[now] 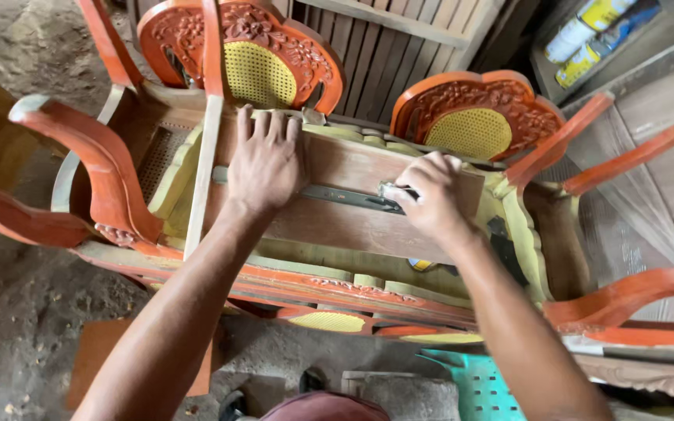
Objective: The person sands the exterior and interior surfaces of a wooden drawer using sandpaper, moving the paper along the edges and sides while holding the drawer in different orientations.
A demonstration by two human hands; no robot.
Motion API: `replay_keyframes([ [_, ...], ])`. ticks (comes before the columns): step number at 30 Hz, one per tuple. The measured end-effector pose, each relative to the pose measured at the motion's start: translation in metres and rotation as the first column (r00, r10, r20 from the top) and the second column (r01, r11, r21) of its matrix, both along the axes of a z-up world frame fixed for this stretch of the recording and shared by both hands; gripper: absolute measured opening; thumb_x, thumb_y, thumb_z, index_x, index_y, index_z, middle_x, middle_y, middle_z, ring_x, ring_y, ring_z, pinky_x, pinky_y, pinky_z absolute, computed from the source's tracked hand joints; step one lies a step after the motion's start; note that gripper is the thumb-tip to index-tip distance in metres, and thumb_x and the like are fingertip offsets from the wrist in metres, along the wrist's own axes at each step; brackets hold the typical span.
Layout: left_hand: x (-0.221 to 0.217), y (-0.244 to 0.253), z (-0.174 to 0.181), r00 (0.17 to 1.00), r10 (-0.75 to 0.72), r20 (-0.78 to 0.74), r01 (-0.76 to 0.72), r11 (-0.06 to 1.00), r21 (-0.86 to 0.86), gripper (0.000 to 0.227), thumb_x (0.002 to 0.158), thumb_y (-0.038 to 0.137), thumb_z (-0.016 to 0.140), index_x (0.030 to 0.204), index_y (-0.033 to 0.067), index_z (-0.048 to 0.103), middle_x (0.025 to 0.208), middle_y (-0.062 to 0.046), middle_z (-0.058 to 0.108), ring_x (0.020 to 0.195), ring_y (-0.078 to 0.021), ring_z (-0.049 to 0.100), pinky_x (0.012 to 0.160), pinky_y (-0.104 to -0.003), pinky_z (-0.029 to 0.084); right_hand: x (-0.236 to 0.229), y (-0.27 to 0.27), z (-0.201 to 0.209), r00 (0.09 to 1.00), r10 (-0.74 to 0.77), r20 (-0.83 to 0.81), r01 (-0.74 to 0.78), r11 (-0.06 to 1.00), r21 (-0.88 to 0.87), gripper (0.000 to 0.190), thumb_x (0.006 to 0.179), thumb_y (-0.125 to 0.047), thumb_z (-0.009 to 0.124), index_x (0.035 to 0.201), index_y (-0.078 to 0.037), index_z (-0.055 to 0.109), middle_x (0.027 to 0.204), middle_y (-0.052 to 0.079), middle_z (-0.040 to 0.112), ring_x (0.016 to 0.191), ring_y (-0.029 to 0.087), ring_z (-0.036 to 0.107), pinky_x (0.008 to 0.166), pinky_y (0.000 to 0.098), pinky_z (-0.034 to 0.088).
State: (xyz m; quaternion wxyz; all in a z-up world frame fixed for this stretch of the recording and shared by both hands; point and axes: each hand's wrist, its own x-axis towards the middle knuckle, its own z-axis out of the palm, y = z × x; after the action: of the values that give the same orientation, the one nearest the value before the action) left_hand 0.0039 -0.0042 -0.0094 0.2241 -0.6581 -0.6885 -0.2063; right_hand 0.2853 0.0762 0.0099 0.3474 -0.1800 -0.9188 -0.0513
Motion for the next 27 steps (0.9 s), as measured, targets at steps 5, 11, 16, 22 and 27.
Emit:
replay_keyframes([
  [5, -0.005, 0.007, 0.004, 0.997, -0.024, -0.075, 0.034, 0.991, 0.129, 0.07, 0.082, 0.053, 0.053, 0.126, 0.0002, 0.062, 0.121, -0.018, 0.064, 0.121, -0.0338, 0.054, 0.115, -0.053, 0.026, -0.082, 0.002, -0.02, 0.994, 0.086, -0.07, -0.085, 0.996, 0.004, 0.019, 0.078, -0.01, 0.08, 0.08, -0.011, 0.061, 0.089, 0.003, 0.059, 0.097, 0.025, 0.056, 0.09, 0.0424, 0.036],
  [11, -0.015, 0.012, -0.003, 0.989, -0.047, -0.143, 0.068, 0.987, 0.148, 0.042, 0.097, 0.027, 0.048, 0.127, 0.0028, 0.064, 0.118, -0.017, 0.063, 0.118, -0.0326, 0.056, 0.117, -0.051, 0.027, 0.104, 0.022, 0.006, 0.984, -0.172, 0.044, 0.171, 0.985, 0.026, 0.018, 0.074, -0.019, 0.086, 0.081, -0.015, 0.07, 0.088, 0.001, 0.064, 0.095, 0.026, 0.057, 0.092, 0.044, 0.033],
  [16, 0.001, 0.021, 0.003, 1.0, -0.001, 0.009, 0.001, 1.0, 0.013, 0.038, 0.109, 0.03, 0.039, 0.112, 0.0014, 0.064, 0.111, -0.019, 0.063, 0.116, -0.0362, 0.058, 0.12, -0.059, 0.022, 0.163, 0.007, -0.018, 0.841, -0.49, -0.229, 0.418, 0.858, -0.3, 0.012, 0.087, -0.004, 0.077, 0.09, -0.004, 0.065, 0.09, 0.009, 0.063, 0.089, 0.028, 0.061, 0.083, 0.0399, 0.048],
  [22, 0.099, 0.068, -0.009, 0.986, -0.113, -0.124, 0.136, 0.972, 0.192, 0.066, 0.105, 0.052, 0.026, 0.117, -0.002, 0.061, 0.113, -0.026, 0.064, 0.114, -0.0401, 0.053, 0.107, -0.059, 0.023, 0.083, -0.016, -0.083, 0.603, -0.689, -0.403, 0.602, 0.724, -0.337, 0.02, 0.085, -0.009, 0.079, 0.087, 0.0, 0.06, 0.088, 0.016, 0.058, 0.079, 0.036, 0.059, 0.071, 0.0447, 0.047],
  [27, 0.103, 0.056, 0.007, 0.993, -0.115, 0.006, 0.114, 0.98, -0.161, 0.069, 0.107, 0.056, 0.03, 0.118, -0.0052, 0.058, 0.121, -0.03, 0.061, 0.124, -0.0421, 0.051, 0.114, -0.056, 0.029, 0.085, -0.014, -0.076, 0.57, -0.727, -0.382, 0.578, 0.686, -0.442, 0.023, 0.086, -0.013, 0.081, 0.085, -0.002, 0.06, 0.084, 0.014, 0.059, 0.074, 0.033, 0.06, 0.067, 0.0438, 0.047],
])
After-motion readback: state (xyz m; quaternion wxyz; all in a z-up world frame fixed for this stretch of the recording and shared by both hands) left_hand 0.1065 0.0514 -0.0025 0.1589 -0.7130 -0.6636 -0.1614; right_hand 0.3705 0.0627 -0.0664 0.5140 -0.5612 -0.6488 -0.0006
